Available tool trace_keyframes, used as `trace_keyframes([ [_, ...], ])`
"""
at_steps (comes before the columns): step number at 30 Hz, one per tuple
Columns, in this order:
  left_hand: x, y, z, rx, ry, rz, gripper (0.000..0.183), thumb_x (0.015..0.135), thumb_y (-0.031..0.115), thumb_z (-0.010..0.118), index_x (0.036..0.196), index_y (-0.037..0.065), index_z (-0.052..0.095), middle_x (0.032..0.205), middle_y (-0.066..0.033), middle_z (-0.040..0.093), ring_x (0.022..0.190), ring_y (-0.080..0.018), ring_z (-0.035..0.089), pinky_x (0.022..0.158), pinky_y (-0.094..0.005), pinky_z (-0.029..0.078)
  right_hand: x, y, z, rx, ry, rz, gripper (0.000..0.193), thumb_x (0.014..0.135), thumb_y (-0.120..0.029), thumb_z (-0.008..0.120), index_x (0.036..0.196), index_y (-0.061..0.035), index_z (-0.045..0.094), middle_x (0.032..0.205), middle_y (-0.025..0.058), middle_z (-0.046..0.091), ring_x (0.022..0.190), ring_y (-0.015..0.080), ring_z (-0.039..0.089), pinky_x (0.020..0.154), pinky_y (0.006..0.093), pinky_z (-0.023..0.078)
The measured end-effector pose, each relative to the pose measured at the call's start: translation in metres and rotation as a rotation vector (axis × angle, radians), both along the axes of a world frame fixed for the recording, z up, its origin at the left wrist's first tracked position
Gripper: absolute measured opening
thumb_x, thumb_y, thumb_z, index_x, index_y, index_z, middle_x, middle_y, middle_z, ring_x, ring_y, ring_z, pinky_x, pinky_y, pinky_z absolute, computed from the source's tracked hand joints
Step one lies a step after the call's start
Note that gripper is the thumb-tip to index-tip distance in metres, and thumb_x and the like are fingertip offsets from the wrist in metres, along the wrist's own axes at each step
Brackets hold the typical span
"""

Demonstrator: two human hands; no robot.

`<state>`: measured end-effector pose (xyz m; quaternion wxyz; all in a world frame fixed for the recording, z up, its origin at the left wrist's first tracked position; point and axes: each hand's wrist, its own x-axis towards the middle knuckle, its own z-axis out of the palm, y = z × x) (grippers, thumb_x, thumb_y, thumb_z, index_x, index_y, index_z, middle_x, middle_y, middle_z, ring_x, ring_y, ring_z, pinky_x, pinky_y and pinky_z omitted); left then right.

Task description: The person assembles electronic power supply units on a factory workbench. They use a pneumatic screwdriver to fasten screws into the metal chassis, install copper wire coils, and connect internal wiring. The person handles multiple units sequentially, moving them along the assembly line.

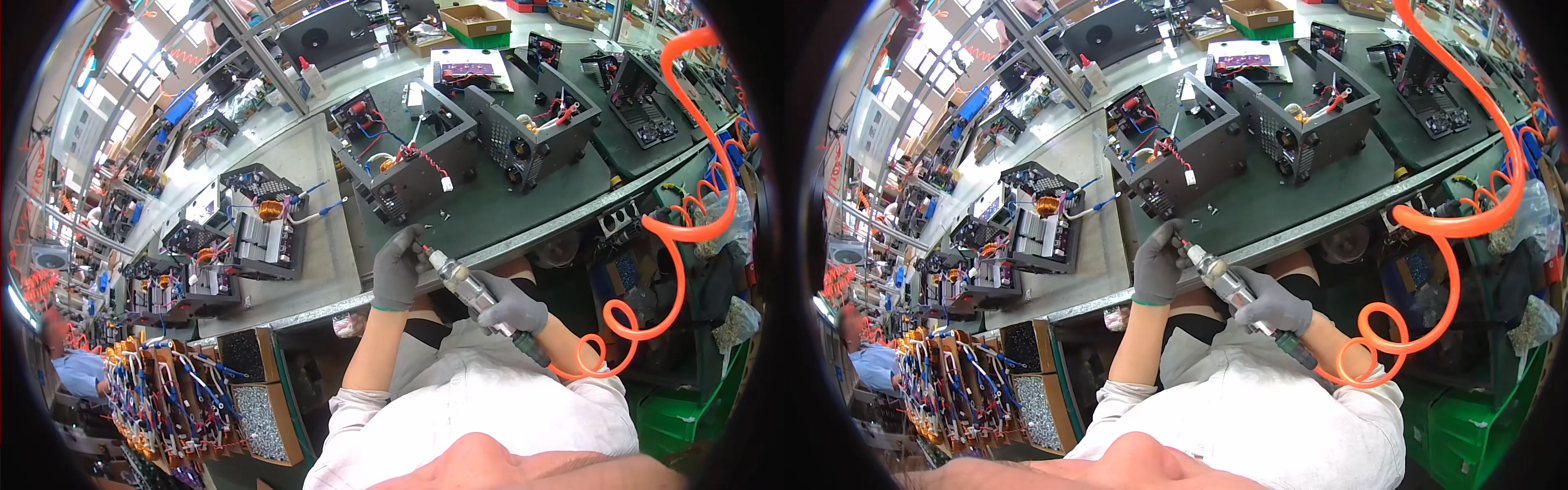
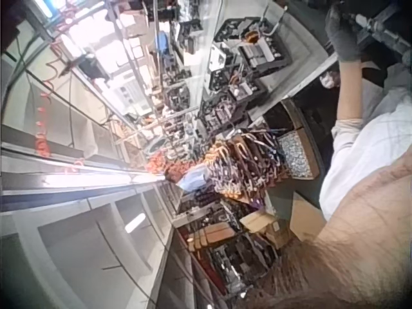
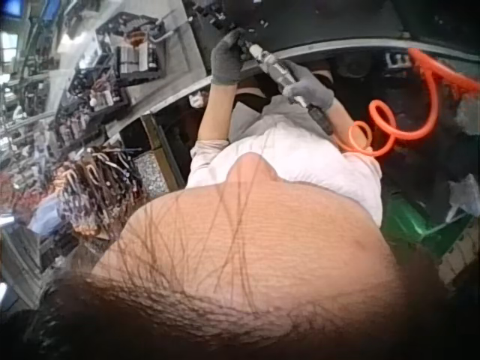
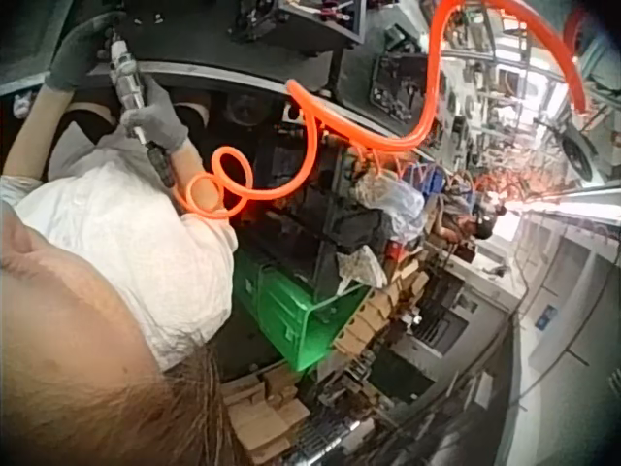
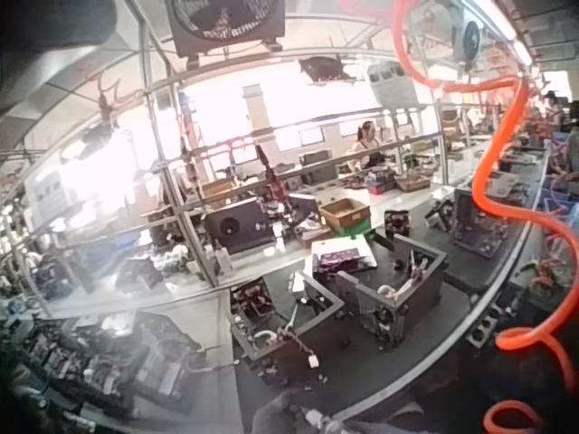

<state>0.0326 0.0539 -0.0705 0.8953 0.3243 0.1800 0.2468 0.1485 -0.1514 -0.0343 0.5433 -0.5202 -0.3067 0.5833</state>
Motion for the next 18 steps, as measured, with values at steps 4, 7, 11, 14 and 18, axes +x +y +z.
trace_keyframes([
  [4, 0.001, -0.001, 0.003, 0.13, 0.151, 0.113, 0.03, 0.096, 0.025, 0.055, 0.108, 0.0, 0.064, 0.08, -0.0009, 0.056, 0.067, -0.0095, 0.053, 0.055, -0.0239, 0.04, -0.004, 0.008, 0.001, 0.028, -0.231, -0.031, 0.084, 0.058, -0.007, 0.066, 0.138, 0.0002, 0.04, 0.081, 0.0062, 0.055, 0.064, 0.0128, 0.056, 0.055, 0.0278, 0.049],
  [7, -0.003, -0.003, 0.04, 0.559, 0.563, 0.153, 0.026, 0.095, 0.025, 0.058, 0.106, 0.002, 0.064, 0.082, -0.0022, 0.058, 0.071, -0.0122, 0.055, 0.062, -0.0282, 0.045, -0.008, 0.015, -0.008, 0.044, -0.055, -0.156, 0.079, 0.06, -0.006, 0.064, 0.136, -0.0008, 0.042, 0.081, 0.0065, 0.055, 0.062, 0.0134, 0.056, 0.054, 0.0281, 0.049],
  [11, 0.017, 0.05, 0.065, 1.573, 0.459, 0.809, 0.017, 0.09, 0.015, 0.064, 0.101, 0.003, 0.064, 0.09, -0.0111, 0.064, 0.085, -0.0267, 0.06, 0.081, -0.0366, 0.047, 0.003, 0.027, -0.022, 0.013, 0.057, -0.219, 0.07, 0.063, -0.004, 0.062, 0.131, -0.0006, 0.044, 0.077, 0.007, 0.056, 0.056, 0.0141, 0.056, 0.052, 0.0285, 0.05],
  [14, 0.044, 0.113, 0.087, 1.985, 0.483, 0.742, 0.019, 0.091, 0.022, 0.062, 0.102, 0.009, 0.068, 0.098, -0.0118, 0.068, 0.093, -0.0308, 0.061, 0.087, -0.0394, 0.045, 0.002, 0.035, -0.024, 0.013, 0.075, -0.192, 0.071, 0.063, -0.004, 0.063, 0.132, -0.0004, 0.043, 0.076, 0.0068, 0.055, 0.055, 0.0139, 0.056, 0.052, 0.0285, 0.05],
  [18, 0.063, 0.149, 0.102, 2.065, 0.581, 0.139, 0.029, 0.093, 0.035, 0.053, 0.1, 0.015, 0.073, 0.102, -0.0088, 0.07, 0.098, -0.029, 0.062, 0.091, -0.0427, 0.043, -0.002, 0.044, -0.029, 0.017, 0.075, -0.191, 0.077, 0.065, -0.007, 0.065, 0.137, -0.0005, 0.04, 0.086, 0.0072, 0.054, 0.058, 0.0132, 0.056, 0.051, 0.0274, 0.051],
])
